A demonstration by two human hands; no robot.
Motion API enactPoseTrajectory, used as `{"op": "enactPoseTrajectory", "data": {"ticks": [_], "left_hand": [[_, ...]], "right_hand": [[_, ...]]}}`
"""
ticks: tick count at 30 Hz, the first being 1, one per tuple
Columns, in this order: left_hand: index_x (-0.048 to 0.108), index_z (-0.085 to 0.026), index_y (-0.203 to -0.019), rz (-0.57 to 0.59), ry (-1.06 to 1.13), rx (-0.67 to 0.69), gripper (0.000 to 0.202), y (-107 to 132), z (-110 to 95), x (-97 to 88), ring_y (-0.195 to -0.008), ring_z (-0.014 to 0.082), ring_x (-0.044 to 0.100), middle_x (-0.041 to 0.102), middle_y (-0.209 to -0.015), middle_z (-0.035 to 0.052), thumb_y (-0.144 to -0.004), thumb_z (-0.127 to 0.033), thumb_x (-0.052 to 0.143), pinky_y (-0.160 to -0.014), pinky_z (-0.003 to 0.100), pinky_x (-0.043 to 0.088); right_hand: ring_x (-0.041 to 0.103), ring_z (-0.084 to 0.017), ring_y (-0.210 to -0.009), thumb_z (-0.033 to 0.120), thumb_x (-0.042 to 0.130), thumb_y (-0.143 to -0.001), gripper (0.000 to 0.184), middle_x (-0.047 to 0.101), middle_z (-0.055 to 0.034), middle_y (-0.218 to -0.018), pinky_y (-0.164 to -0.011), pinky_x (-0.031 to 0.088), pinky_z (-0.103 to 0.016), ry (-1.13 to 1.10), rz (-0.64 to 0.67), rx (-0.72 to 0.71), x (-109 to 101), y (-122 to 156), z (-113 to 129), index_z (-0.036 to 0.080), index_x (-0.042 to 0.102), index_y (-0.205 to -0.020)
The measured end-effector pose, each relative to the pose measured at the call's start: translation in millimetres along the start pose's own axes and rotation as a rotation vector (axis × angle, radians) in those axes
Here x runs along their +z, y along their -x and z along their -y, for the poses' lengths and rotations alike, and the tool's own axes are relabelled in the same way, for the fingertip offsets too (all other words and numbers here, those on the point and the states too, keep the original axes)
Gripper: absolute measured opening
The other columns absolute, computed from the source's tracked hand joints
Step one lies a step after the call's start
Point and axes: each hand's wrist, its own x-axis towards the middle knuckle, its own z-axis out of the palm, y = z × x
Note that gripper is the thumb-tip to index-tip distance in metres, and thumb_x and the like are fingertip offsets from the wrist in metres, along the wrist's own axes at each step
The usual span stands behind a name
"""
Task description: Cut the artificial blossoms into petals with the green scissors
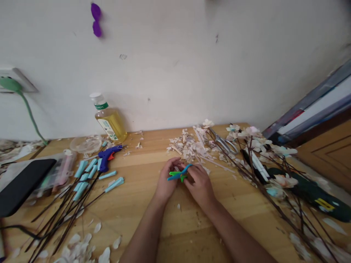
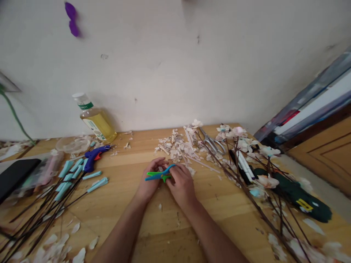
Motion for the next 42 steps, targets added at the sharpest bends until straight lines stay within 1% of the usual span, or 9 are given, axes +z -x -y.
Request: {"op": "enactPoseTrajectory", "data": {"ticks": [4, 9, 14, 17, 20, 25, 31, 35, 42], "left_hand": [[0.063, -0.023, -0.116, 0.043, -0.058, 0.003, 0.045, 0, -2, 3.2, -0.098, 0.0198, 0.067, 0.072, -0.106, 0.0073, -0.073, -0.011, 0.064, -0.090, 0.033, 0.051], [0.061, -0.021, -0.121, 0.066, -0.113, -0.037, 0.051, -1, -3, 4.9, -0.109, 0.0206, 0.066, 0.070, -0.117, 0.0090, -0.073, -0.006, 0.057, -0.096, 0.034, 0.050], [0.061, -0.020, -0.115, 0.026, -0.050, -0.059, 0.043, -4, 6, 4.5, -0.097, 0.0190, 0.069, 0.072, -0.108, 0.0088, -0.073, -0.009, 0.061, -0.090, 0.033, 0.052], [0.064, -0.019, -0.106, -0.043, -0.036, -0.087, 0.035, -7, 9, 3.4, -0.088, 0.0182, 0.070, 0.072, -0.099, 0.0075, -0.072, -0.014, 0.069, -0.082, 0.031, 0.054], [0.066, -0.018, -0.102, -0.112, -0.042, -0.112, 0.032, -7, 8, 3.7, -0.078, 0.0170, 0.069, 0.073, -0.091, 0.0068, -0.073, -0.026, 0.076, -0.071, 0.029, 0.054], [0.071, -0.016, -0.093, -0.167, -0.106, -0.123, 0.036, -4, 0, 8.9, -0.075, 0.0179, 0.068, 0.075, -0.087, 0.0079, -0.070, -0.042, 0.081, -0.070, 0.030, 0.053], [0.071, -0.017, -0.086, -0.153, -0.160, -0.076, 0.025, -1, -3, 13.0, -0.073, 0.0174, 0.068, 0.074, -0.081, 0.0067, -0.073, -0.037, 0.079, -0.072, 0.030, 0.052], [0.071, -0.017, -0.088, -0.155, -0.169, -0.074, 0.024, -3, 2, 10.2, -0.073, 0.0163, 0.067, 0.074, -0.083, 0.0070, -0.072, -0.033, 0.079, -0.072, 0.029, 0.052], [0.075, -0.017, -0.092, -0.101, -0.178, -0.128, 0.027, -5, 0, 7.7, -0.076, 0.0157, 0.066, 0.075, -0.087, 0.0075, -0.067, -0.025, 0.084, -0.074, 0.028, 0.051]], "right_hand": [[0.060, -0.027, -0.100, 0.007, 0.055, -0.082, 0.032, 0.070, -0.0069, -0.095, -0.087, 0.053, -0.042, -0.005, -0.036, 0.070, -3, -1, -1, 0.025, 0.069, -0.105], [0.062, -0.025, -0.097, 0.012, 0.056, -0.082, 0.028, 0.069, -0.0076, -0.098, -0.084, 0.052, -0.038, -0.079, -0.106, 0.200, -2, -1, -7, 0.024, 0.068, -0.104], [0.063, -0.022, -0.080, 0.028, 0.063, -0.083, 0.012, 0.068, -0.0058, -0.087, -0.073, 0.051, -0.034, -0.177, -0.110, 0.366, 4, 2, -18, 0.021, 0.069, -0.091], [0.064, -0.022, -0.081, 0.036, 0.065, -0.085, 0.019, 0.070, -0.0067, -0.088, -0.073, 0.053, -0.033, -0.262, -0.111, 0.420, 4, 2, -20, 0.021, 0.070, -0.096], [0.066, -0.023, -0.085, 0.040, 0.065, -0.086, 0.027, 0.072, -0.0076, -0.094, -0.076, 0.054, -0.035, -0.357, -0.088, 0.438, 2, 2, -17, 0.022, 0.070, -0.105], [0.066, -0.023, -0.092, 0.037, 0.067, -0.085, 0.026, 0.071, -0.0067, -0.099, -0.084, 0.053, -0.036, -0.431, -0.018, 0.435, -1, 3, -13, 0.023, 0.068, -0.107], [0.062, -0.022, -0.082, 0.032, 0.066, -0.080, 0.018, 0.066, -0.0051, -0.088, -0.076, 0.050, -0.034, -0.249, -0.101, 0.447, 3, 4, -17, 0.021, 0.067, -0.094], [0.059, -0.020, -0.074, 0.032, 0.064, -0.080, 0.017, 0.065, -0.0033, -0.081, -0.070, 0.048, -0.031, -0.261, -0.108, 0.491, 3, 2, -18, 0.020, 0.066, -0.092], [0.064, -0.022, -0.081, 0.041, 0.063, -0.084, 0.030, 0.070, -0.0063, -0.087, -0.073, 0.051, -0.033, -0.337, -0.119, 0.518, 4, 1, -19, 0.021, 0.069, -0.104]]}}
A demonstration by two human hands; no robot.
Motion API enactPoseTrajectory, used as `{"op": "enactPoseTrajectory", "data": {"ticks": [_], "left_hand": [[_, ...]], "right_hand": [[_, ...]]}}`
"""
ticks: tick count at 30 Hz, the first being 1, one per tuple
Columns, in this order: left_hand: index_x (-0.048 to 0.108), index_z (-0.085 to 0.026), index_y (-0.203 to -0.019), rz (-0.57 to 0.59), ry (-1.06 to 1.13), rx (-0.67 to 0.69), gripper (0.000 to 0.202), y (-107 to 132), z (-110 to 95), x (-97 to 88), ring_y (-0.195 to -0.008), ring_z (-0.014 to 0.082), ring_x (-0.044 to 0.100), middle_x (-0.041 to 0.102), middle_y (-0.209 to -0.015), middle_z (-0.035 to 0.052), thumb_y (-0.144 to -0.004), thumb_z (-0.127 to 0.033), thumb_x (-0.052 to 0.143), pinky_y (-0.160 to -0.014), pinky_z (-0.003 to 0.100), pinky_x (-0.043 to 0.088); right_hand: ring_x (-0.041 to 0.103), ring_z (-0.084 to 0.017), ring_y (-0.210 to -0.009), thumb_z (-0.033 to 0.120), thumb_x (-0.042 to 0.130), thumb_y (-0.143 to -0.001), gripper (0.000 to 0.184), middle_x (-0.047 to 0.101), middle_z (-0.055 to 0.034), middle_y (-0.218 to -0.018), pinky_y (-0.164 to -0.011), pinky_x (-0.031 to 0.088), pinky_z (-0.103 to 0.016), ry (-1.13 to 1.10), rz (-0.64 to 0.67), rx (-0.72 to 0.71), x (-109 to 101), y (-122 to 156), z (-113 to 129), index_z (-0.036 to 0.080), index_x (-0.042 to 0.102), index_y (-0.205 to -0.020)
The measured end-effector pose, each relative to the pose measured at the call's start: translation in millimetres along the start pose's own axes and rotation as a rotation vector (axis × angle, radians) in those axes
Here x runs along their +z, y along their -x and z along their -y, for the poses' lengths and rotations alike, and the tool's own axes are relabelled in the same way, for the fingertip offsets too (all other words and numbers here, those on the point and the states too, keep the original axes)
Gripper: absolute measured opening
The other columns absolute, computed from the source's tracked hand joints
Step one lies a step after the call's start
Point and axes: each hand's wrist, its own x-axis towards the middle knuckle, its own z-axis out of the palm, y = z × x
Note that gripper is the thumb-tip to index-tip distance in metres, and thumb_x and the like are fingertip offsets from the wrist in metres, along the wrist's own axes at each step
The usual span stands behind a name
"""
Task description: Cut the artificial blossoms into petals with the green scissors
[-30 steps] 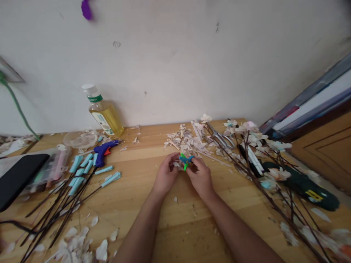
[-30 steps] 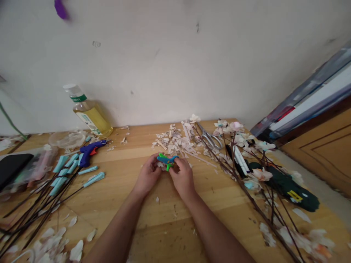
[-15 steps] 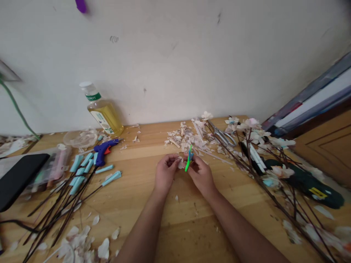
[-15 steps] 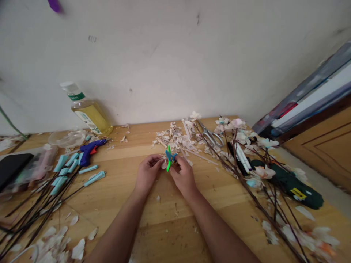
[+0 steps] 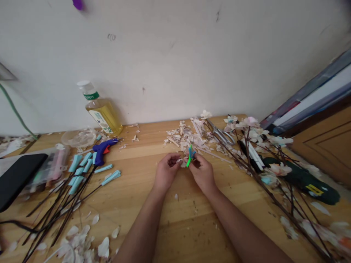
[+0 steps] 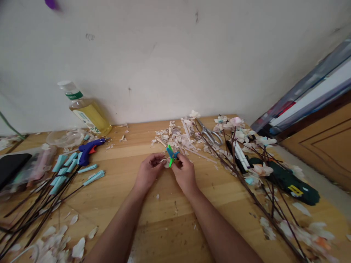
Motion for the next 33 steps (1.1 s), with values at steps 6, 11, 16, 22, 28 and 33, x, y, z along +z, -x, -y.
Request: {"op": "enactPoseTrajectory", "data": {"ticks": [6, 11, 16, 22, 28, 33], "left_hand": [[0.074, -0.018, -0.088, -0.136, 0.353, -0.081, 0.031, -3, -1, -5.0, -0.070, 0.0116, 0.063, 0.071, -0.082, 0.0018, -0.063, -0.030, 0.088, -0.070, 0.025, 0.049], [0.066, -0.018, -0.077, -0.259, 0.757, -0.036, 0.033, -7, -6, -10.8, -0.071, 0.0081, 0.062, 0.065, -0.075, -0.0040, -0.057, -0.025, 0.092, -0.075, 0.022, 0.050], [0.063, -0.017, -0.074, -0.221, 0.778, -0.018, 0.033, -5, -7, -10.1, -0.064, 0.0069, 0.057, 0.062, -0.069, -0.0043, -0.060, -0.025, 0.092, -0.068, 0.019, 0.046], [0.060, -0.016, -0.071, -0.194, 0.845, -0.029, 0.035, -1, -8, -3.2, -0.065, 0.0060, 0.057, 0.061, -0.069, -0.0045, -0.059, -0.023, 0.093, -0.067, 0.018, 0.045], [0.060, -0.018, -0.075, -0.237, 0.919, -0.067, 0.036, 1, -11, -2.5, -0.066, 0.0071, 0.056, 0.062, -0.073, -0.0048, -0.061, -0.028, 0.092, -0.070, 0.020, 0.046], [0.059, -0.021, -0.079, -0.265, 0.845, -0.076, 0.033, 2, -6, -0.1, -0.072, 0.0086, 0.058, 0.062, -0.077, -0.0042, -0.070, -0.038, 0.085, -0.077, 0.022, 0.048]], "right_hand": [[0.063, -0.024, -0.089, 0.043, 0.056, -0.091, 0.033, 0.066, -0.0083, -0.096, -0.081, 0.051, -0.038, 0.080, 0.027, -0.094, -7, 4, 10, 0.021, 0.060, -0.115], [0.060, -0.030, -0.100, 0.034, 0.053, -0.090, 0.036, 0.061, -0.0154, -0.108, -0.086, 0.050, -0.044, 0.362, 0.219, -0.306, -7, 16, 16, 0.018, 0.047, -0.121], [0.061, -0.031, -0.098, 0.029, 0.052, -0.086, 0.036, 0.063, -0.0153, -0.107, -0.082, 0.049, -0.043, 0.553, 0.327, -0.306, -3, 21, 21, 0.017, 0.046, -0.119], [0.062, -0.026, -0.091, 0.026, 0.054, -0.083, 0.022, 0.065, -0.0077, -0.096, -0.077, 0.045, -0.037, 0.591, 0.368, -0.245, -3, 18, 26, 0.022, 0.050, -0.104], [0.060, -0.028, -0.098, 0.024, 0.054, -0.082, 0.027, 0.063, -0.0102, -0.103, -0.083, 0.046, -0.040, 0.597, 0.360, -0.272, -1, 18, 21, 0.020, 0.049, -0.109], [0.059, -0.029, -0.100, 0.021, 0.055, -0.082, 0.026, 0.063, -0.0100, -0.103, -0.085, 0.048, -0.042, 0.586, 0.366, -0.270, -2, 17, 20, 0.021, 0.050, -0.107]]}}
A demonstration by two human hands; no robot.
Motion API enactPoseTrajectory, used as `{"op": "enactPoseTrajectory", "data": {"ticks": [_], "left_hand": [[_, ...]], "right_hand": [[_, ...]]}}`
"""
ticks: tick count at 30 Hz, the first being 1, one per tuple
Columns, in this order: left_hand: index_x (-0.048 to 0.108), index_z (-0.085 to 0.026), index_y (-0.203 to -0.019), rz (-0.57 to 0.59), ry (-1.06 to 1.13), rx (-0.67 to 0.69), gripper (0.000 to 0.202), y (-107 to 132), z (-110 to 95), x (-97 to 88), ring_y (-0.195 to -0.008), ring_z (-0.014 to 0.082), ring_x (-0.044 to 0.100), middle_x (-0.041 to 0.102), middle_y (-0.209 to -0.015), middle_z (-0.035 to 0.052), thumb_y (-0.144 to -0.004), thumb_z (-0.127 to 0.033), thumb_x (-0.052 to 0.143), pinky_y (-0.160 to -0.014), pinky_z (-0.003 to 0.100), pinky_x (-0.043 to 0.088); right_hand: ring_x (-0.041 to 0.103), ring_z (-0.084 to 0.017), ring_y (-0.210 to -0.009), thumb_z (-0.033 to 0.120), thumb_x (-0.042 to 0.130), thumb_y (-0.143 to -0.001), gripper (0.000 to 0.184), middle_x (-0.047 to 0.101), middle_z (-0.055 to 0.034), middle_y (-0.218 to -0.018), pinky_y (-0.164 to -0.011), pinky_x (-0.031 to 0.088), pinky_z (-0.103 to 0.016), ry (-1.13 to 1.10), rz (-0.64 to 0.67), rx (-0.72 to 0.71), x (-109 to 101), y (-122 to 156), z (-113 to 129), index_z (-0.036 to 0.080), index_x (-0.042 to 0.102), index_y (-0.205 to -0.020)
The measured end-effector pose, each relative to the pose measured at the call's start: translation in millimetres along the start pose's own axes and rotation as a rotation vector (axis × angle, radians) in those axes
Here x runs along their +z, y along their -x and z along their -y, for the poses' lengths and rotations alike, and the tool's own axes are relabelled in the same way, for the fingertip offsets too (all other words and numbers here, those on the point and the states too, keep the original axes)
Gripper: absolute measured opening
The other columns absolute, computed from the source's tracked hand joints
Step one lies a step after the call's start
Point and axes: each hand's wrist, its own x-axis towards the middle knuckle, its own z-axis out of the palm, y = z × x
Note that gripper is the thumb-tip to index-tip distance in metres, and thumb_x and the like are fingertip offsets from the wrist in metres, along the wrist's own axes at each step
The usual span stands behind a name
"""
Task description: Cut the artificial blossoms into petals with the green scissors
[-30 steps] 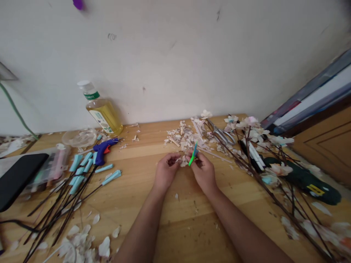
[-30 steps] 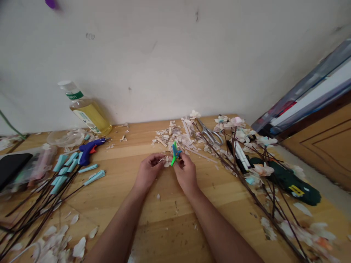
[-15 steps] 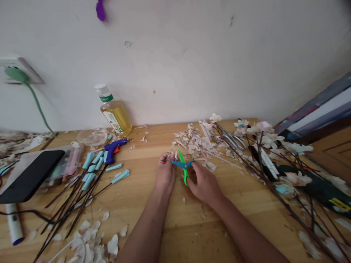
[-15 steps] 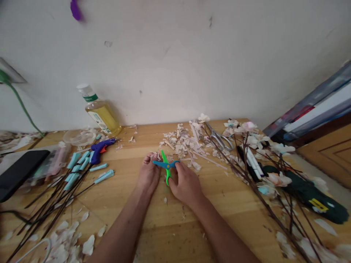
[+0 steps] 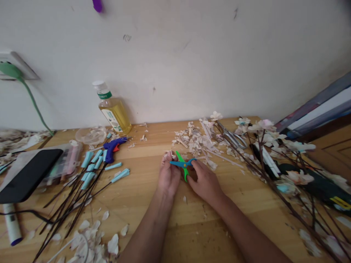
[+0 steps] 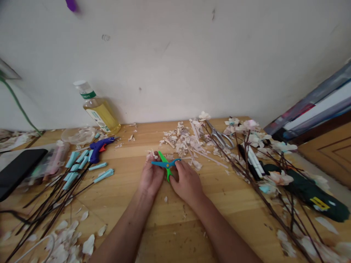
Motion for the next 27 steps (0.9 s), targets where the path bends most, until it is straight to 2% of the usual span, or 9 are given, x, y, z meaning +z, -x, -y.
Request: {"op": "enactPoseTrajectory", "data": {"ticks": [5, 11, 16, 27], "left_hand": [[0.059, -0.023, -0.082, 0.059, -0.096, 0.009, 0.035, 5, 8, 2.0, -0.079, 0.0127, 0.061, 0.063, -0.080, -0.0022, -0.072, -0.047, 0.082, -0.082, 0.026, 0.049], [0.060, -0.023, -0.084, 0.137, 0.011, -0.039, 0.035, 9, 9, 6.8, -0.073, 0.0089, 0.058, 0.061, -0.079, -0.0051, -0.068, -0.038, 0.087, -0.081, 0.023, 0.049], [0.061, -0.021, -0.081, 0.139, -0.039, -0.017, 0.037, 9, 12, 6.2, -0.072, 0.0092, 0.057, 0.061, -0.080, -0.0038, -0.065, -0.039, 0.089, -0.075, 0.023, 0.048], [0.068, -0.021, -0.085, 0.123, -0.161, -0.007, 0.036, 9, 18, 2.6, -0.077, 0.0143, 0.063, 0.068, -0.084, 0.0015, -0.065, -0.045, 0.087, -0.077, 0.028, 0.050]], "right_hand": [[0.060, -0.029, -0.102, 0.019, 0.055, -0.080, 0.028, 0.063, -0.0102, -0.106, -0.086, 0.049, -0.043, -0.044, 0.004, 0.017, -2, -1, -1, 0.021, 0.051, -0.109], [0.060, -0.029, -0.101, 0.019, 0.054, -0.081, 0.025, 0.064, -0.0100, -0.103, -0.086, 0.049, -0.043, -0.040, -0.001, 0.027, -2, 0, -1, 0.021, 0.052, -0.106], [0.061, -0.028, -0.097, 0.020, 0.052, -0.083, 0.022, 0.064, -0.0086, -0.100, -0.084, 0.049, -0.041, -0.060, -0.028, 0.032, 0, 0, -3, 0.021, 0.051, -0.104], [0.062, -0.026, -0.095, 0.023, 0.051, -0.086, 0.020, 0.065, -0.0091, -0.101, -0.081, 0.047, -0.038, -0.067, -0.069, 0.034, 4, 1, -8, 0.022, 0.053, -0.105]]}}
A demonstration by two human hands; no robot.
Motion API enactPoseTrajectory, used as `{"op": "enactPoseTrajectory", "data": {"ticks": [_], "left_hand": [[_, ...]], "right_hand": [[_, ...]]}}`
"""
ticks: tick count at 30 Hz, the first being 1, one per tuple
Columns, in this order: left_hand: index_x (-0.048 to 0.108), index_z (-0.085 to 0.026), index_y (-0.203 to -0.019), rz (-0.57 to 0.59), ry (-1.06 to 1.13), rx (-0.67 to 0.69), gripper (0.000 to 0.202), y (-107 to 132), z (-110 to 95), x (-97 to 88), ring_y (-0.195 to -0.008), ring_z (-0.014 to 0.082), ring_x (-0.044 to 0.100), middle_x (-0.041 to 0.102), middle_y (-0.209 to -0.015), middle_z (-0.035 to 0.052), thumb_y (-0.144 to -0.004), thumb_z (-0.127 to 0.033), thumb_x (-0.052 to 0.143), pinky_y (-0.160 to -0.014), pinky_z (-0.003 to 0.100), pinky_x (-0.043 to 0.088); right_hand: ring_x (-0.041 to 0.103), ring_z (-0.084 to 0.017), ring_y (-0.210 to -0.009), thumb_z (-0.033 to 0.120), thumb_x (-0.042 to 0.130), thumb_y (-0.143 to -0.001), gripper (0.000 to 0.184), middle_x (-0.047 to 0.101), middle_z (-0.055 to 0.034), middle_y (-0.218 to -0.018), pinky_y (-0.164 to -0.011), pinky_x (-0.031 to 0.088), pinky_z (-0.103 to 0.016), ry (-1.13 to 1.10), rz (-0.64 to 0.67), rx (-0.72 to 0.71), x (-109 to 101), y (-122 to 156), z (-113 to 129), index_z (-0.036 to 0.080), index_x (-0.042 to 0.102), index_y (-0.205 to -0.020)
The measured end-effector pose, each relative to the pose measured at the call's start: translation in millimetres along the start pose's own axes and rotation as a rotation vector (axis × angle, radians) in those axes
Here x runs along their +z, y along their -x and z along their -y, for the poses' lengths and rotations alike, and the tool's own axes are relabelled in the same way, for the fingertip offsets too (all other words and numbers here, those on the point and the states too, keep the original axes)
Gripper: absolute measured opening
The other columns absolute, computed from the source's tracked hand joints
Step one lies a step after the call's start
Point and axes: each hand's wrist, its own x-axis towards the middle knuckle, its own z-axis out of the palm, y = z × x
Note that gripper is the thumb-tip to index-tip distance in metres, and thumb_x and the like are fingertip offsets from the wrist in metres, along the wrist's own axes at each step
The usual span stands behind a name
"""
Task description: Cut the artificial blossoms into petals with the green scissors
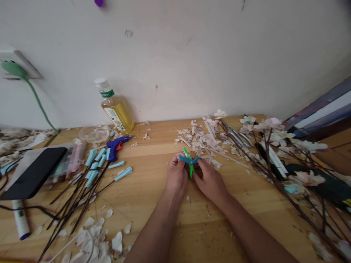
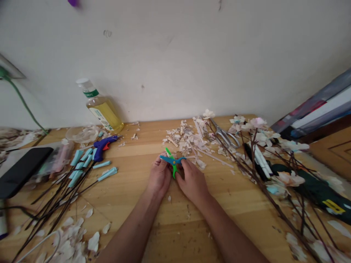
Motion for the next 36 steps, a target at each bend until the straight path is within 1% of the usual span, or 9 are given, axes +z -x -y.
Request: {"op": "enactPoseTrajectory", "data": {"ticks": [6, 10, 12, 15, 19, 23, 28, 33, 36], "left_hand": [[0.066, -0.021, -0.083, -0.010, 0.017, 0.003, 0.036, -2, 1, -1.6, -0.071, 0.0127, 0.062, 0.068, -0.080, -0.0004, -0.062, -0.042, 0.088, -0.072, 0.027, 0.049], [0.064, -0.020, -0.081, -0.020, 0.004, 0.017, 0.037, -1, -3, -0.6, -0.063, 0.0097, 0.057, 0.063, -0.071, -0.0022, -0.062, -0.041, 0.088, -0.066, 0.024, 0.046], [0.063, -0.019, -0.082, -0.020, -0.028, 0.010, 0.038, 0, -4, 0.0, -0.059, 0.0092, 0.054, 0.060, -0.066, -0.0029, -0.065, -0.045, 0.086, -0.061, 0.024, 0.044], [0.061, -0.020, -0.086, -0.036, -0.031, -0.026, 0.043, 2, -6, 1.2, -0.058, 0.0092, 0.054, 0.060, -0.067, -0.0033, -0.063, -0.046, 0.087, -0.055, 0.022, 0.041], [0.058, -0.021, -0.087, -0.075, -0.054, -0.080, 0.046, 4, -8, 3.2, -0.056, 0.0089, 0.056, 0.063, -0.073, -0.0036, -0.060, -0.044, 0.088, -0.046, 0.018, 0.034], [0.060, -0.020, -0.083, -0.045, -0.066, -0.050, 0.042, 5, -11, 4.4, -0.060, 0.0081, 0.058, 0.065, -0.075, -0.0037, -0.060, -0.038, 0.090, -0.056, 0.019, 0.042], [0.065, -0.020, -0.082, -0.008, -0.095, -0.036, 0.036, 5, -8, 2.9, -0.063, 0.0091, 0.059, 0.066, -0.075, -0.0024, -0.063, -0.039, 0.088, -0.065, 0.022, 0.047], [0.066, -0.019, -0.083, -0.011, -0.144, -0.028, 0.030, 4, -5, 1.0, -0.062, 0.0087, 0.059, 0.067, -0.075, -0.0018, -0.068, -0.036, 0.085, -0.069, 0.023, 0.048], [0.066, -0.019, -0.082, -0.008, -0.120, -0.036, 0.030, 4, -6, 2.0, -0.061, 0.0082, 0.058, 0.066, -0.074, -0.0021, -0.067, -0.036, 0.086, -0.066, 0.022, 0.047]], "right_hand": [[0.063, -0.025, -0.089, 0.027, 0.049, -0.088, 0.017, 0.067, -0.0084, -0.096, -0.073, 0.046, -0.034, -0.006, 0.010, 0.043, -2, -1, 0, 0.022, 0.057, -0.102], [0.063, -0.024, -0.082, 0.027, 0.049, -0.088, 0.014, 0.067, -0.0067, -0.089, -0.070, 0.045, -0.033, -0.037, 0.030, 0.077, -4, -2, 1, 0.022, 0.058, -0.097], [0.063, -0.024, -0.083, 0.027, 0.048, -0.088, 0.013, 0.067, -0.0065, -0.089, -0.071, 0.045, -0.034, -0.059, 0.028, 0.089, -4, -2, 1, 0.023, 0.058, -0.096], [0.064, -0.026, -0.089, 0.026, 0.050, -0.085, 0.020, 0.068, -0.0086, -0.095, -0.076, 0.048, -0.037, -0.067, 0.009, 0.087, -4, -2, 2, 0.022, 0.058, -0.103], [0.061, -0.028, -0.097, 0.027, 0.053, -0.082, 0.030, 0.065, -0.0111, -0.103, -0.084, 0.048, -0.040, -0.084, 0.023, -0.015, -8, -1, 5, 0.021, 0.053, -0.111], [0.061, -0.027, -0.093, 0.030, 0.052, -0.086, 0.024, 0.064, -0.0099, -0.099, -0.081, 0.047, -0.039, -0.135, 0.068, -0.017, -14, -1, 7, 0.021, 0.052, -0.108], [0.062, -0.024, -0.086, 0.038, 0.056, -0.089, 0.024, 0.066, -0.0068, -0.094, -0.074, 0.045, -0.035, -0.206, 0.098, 0.024, -18, -3, 8, 0.022, 0.055, -0.106], [0.062, -0.022, -0.082, 0.038, 0.058, -0.089, 0.021, 0.067, -0.0038, -0.090, -0.072, 0.044, -0.032, -0.250, 0.113, 0.049, -21, -4, 8, 0.023, 0.057, -0.103], [0.062, -0.021, -0.082, 0.035, 0.058, -0.088, 0.018, 0.068, -0.0036, -0.091, -0.071, 0.043, -0.031, -0.252, 0.120, 0.045, -21, -4, 8, 0.023, 0.059, -0.102]]}}
